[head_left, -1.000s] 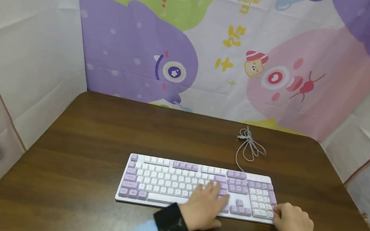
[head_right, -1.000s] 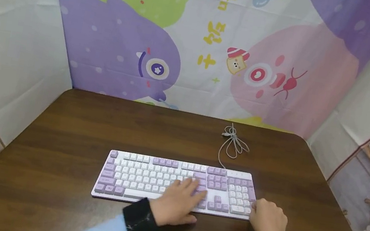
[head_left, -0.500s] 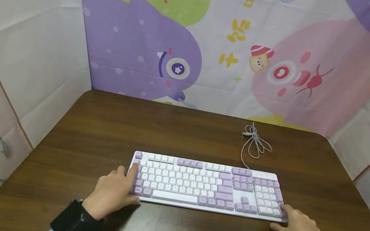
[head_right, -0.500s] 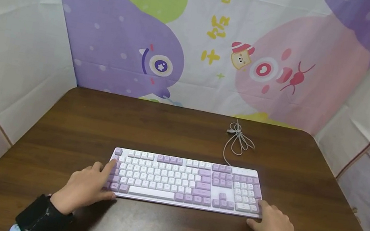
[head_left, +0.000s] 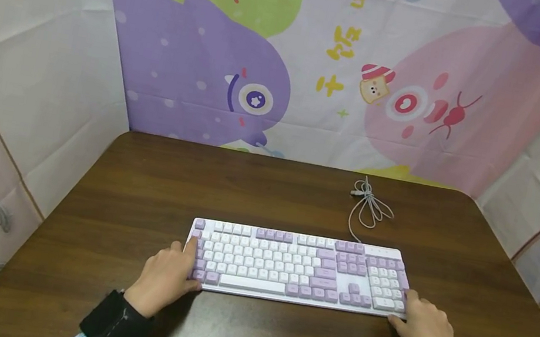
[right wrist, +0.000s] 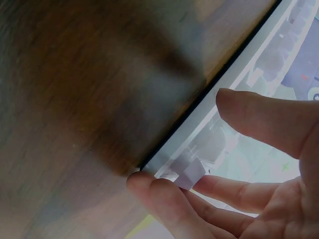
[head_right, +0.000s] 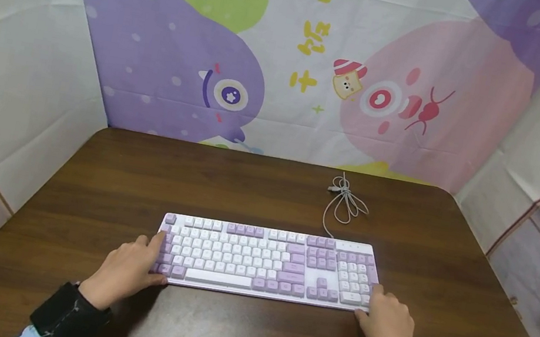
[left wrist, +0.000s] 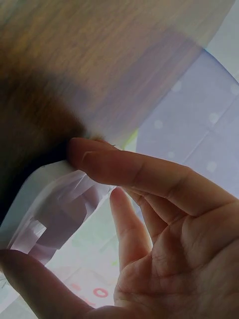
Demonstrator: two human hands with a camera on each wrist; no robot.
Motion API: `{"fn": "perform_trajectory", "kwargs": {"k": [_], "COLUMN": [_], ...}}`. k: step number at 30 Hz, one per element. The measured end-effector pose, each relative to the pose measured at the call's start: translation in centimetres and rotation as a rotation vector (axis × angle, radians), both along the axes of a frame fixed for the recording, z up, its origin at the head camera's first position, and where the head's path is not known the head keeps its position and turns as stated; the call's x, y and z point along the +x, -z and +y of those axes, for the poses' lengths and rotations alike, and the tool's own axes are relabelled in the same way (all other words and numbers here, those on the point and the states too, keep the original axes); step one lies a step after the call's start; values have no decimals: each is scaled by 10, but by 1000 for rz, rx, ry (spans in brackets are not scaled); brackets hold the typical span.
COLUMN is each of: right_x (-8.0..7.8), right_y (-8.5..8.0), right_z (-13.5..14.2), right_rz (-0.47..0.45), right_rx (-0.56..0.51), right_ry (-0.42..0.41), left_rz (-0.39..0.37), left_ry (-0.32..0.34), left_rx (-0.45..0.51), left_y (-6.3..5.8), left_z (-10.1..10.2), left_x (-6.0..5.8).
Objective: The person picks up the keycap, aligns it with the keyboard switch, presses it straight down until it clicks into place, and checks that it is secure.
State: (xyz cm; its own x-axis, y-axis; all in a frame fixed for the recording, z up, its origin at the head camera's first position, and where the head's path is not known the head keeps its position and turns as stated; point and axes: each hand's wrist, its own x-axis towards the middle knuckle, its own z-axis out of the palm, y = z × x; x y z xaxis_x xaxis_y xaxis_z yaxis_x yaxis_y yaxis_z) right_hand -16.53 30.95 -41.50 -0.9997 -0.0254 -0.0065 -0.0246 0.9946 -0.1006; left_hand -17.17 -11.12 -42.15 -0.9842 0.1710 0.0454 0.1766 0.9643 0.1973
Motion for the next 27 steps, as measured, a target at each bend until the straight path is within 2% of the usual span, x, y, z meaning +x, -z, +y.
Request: {"fn": "perform_trajectory", "kwargs": {"k": [10,20,23,25,27], "right_x": [2,3,2,-2,-8], "right_y": [0,2,-2,-8,-14], "right_z": [-4,-9,-2,8,23], "right_rz": [-17,-49,-91,-140,-150], "right_rx": [47,59,44,5,-31], "right_ry": [44,82,80,83,88], "left_rz": [-34,15,16,-12,-58], "left_ry": [-1,-7,-6,-11,-30], "left_rx": [19,36,36,42,52], "left_y": [2,6,6,4,0], "left_z": [-3,-5,-7,-12,-21], "left_x": [-4,-2,-2,-4,-6]}}
